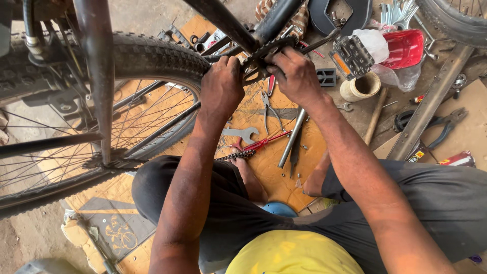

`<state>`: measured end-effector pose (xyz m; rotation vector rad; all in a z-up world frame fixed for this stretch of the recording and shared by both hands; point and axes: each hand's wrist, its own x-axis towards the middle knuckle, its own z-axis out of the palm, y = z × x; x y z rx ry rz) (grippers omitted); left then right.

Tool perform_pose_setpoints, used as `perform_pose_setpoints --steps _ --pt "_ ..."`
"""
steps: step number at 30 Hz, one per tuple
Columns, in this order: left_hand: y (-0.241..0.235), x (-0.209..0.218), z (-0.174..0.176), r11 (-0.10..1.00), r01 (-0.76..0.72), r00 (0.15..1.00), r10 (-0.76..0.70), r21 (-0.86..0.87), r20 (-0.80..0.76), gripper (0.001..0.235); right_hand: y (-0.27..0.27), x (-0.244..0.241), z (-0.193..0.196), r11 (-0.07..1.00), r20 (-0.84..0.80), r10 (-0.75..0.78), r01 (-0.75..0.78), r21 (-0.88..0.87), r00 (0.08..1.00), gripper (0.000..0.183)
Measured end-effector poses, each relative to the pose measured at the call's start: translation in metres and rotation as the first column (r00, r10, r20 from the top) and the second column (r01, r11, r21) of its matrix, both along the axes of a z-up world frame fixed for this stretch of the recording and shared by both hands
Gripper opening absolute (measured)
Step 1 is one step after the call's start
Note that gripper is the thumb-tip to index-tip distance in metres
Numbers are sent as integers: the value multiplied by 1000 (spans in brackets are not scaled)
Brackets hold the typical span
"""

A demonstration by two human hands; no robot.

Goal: The person is repairing a bicycle's chain and chain guard. They use a wrench to tighten bolts on the chain guard and adjust the chain tension. The person also uses a screwdriver to make adjustments to the chain guard.

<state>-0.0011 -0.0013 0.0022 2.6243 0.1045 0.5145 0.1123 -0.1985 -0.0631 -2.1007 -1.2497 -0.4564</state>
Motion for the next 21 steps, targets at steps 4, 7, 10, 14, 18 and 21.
perform_pose_setpoints --steps 4,7,10,14,18,21 --pt "2 3 -4 1000 -13 1000 13 0 -25 17 10 12 -3 969 37 -133 137 -204 990 38" --pt "-3 2 -10 999 -35 999 35 32 -14 18 6 15 -14 966 71 -156 168 -199 985 44" --pt "-4 3 -8 991 -103 968 120 88 -220 11 0 5 -45 982 56 -152 144 119 987 40" --pt "-9 4 4 993 -83 995 87 88 -48 22 -13 -57 -131 905 -590 -284 415 97 756 23" --pt "-24 11 16 993 97 942 -115 72 314 45 -21 -92 -200 854 -488 -447 195 -483 749 62" --pt "-31 15 17 992 124 960 -111 -36 255 53 -14 -102 -207 694 -419 -605 190 -695 677 75"
